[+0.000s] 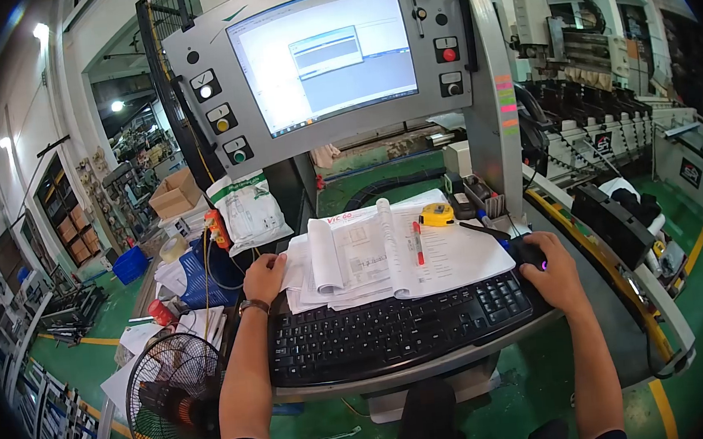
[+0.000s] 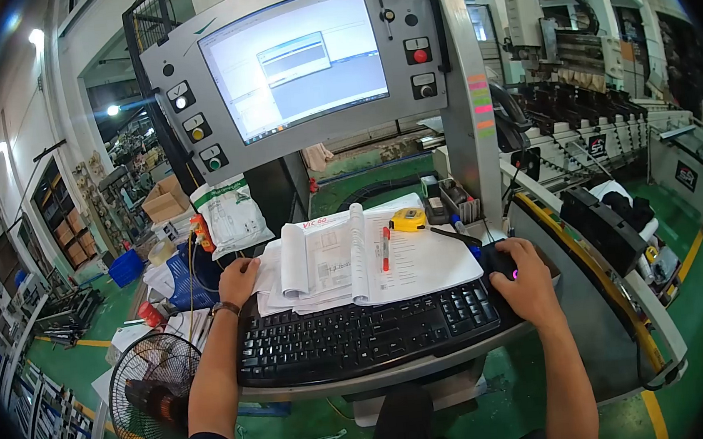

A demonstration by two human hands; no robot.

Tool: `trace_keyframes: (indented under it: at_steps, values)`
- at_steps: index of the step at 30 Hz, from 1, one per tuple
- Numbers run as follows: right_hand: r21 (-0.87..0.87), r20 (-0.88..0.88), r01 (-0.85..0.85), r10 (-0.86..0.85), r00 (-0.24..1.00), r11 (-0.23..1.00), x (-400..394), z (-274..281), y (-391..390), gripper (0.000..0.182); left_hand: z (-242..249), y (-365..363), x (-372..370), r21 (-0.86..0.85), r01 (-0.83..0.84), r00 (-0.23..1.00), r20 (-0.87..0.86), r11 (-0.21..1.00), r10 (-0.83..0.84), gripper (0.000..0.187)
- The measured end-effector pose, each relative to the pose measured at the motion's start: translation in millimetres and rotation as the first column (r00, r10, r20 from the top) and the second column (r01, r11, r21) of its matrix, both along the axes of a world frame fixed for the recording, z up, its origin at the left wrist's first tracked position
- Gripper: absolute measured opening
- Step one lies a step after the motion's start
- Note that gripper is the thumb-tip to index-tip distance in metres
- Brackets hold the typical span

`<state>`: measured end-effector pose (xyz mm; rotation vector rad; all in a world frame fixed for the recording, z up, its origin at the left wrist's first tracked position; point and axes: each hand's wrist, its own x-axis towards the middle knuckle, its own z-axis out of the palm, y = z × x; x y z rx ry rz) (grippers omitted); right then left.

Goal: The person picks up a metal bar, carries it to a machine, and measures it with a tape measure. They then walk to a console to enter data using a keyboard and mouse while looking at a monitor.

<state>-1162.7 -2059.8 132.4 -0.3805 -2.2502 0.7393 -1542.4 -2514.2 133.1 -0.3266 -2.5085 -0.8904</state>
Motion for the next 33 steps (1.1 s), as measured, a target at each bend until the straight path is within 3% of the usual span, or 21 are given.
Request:
trace_keyframes:
  at_steps: [33]
  values:
    - [0.005, -0.024, 0.001, 0.000, 1.000, 1.000, -1.5, -2.9, 3.0, 0.050, -6.4, -4.9, -11.3, 0.002, 0.051, 0.997, -0.051, 0.999, -0.051, 0.047]
